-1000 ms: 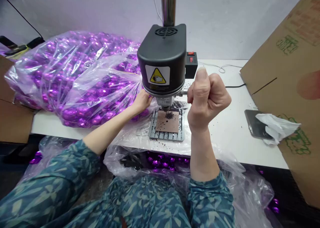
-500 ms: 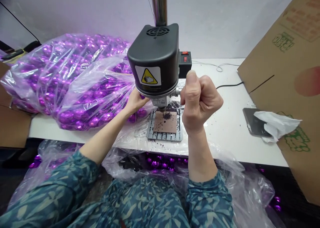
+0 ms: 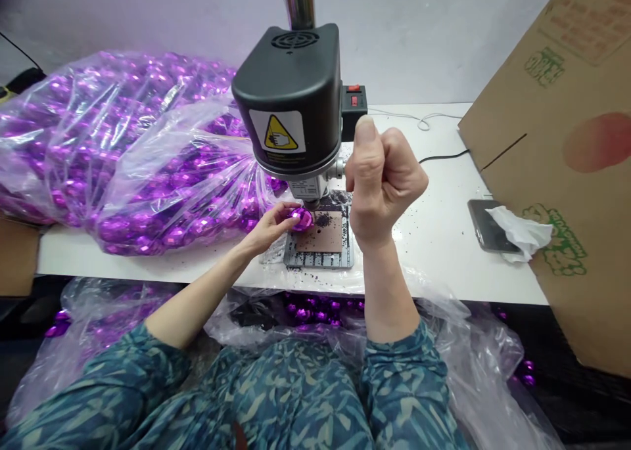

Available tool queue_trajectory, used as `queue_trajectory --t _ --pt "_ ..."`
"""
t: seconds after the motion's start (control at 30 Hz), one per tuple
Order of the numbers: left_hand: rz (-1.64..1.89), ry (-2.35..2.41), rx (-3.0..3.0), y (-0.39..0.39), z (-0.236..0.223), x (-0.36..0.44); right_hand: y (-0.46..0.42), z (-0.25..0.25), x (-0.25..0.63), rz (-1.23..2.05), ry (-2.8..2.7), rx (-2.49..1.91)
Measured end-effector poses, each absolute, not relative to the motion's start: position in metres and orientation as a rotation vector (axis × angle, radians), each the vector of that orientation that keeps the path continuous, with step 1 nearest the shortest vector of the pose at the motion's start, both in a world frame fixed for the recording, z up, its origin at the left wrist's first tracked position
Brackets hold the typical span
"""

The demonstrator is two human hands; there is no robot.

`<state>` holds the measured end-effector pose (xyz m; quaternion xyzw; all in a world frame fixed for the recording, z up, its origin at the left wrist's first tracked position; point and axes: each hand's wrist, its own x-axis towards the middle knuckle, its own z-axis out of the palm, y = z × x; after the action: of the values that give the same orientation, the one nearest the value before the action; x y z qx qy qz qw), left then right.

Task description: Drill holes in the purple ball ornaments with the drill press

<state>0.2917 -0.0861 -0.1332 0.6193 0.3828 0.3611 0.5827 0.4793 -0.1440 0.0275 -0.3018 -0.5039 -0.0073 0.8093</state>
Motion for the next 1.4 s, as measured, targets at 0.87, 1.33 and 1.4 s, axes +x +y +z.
queue_trajectory --t 0.87,1.33,1.4 --pt "0.809 1.003 2.186 -0.103 -0.129 0.332 -0.149 0.030 0.476 -0.007 -1.054 -0.756" --pt "0.990 1.049 1.814 -0.112 -0.154 0.334 -0.150 0.025 0.477 -0.040 -1.101 -0.674" --pt "0.993 1.049 1.832 -0.111 -0.154 0.334 -0.150 0.020 0.478 -0.045 -1.110 -0.656"
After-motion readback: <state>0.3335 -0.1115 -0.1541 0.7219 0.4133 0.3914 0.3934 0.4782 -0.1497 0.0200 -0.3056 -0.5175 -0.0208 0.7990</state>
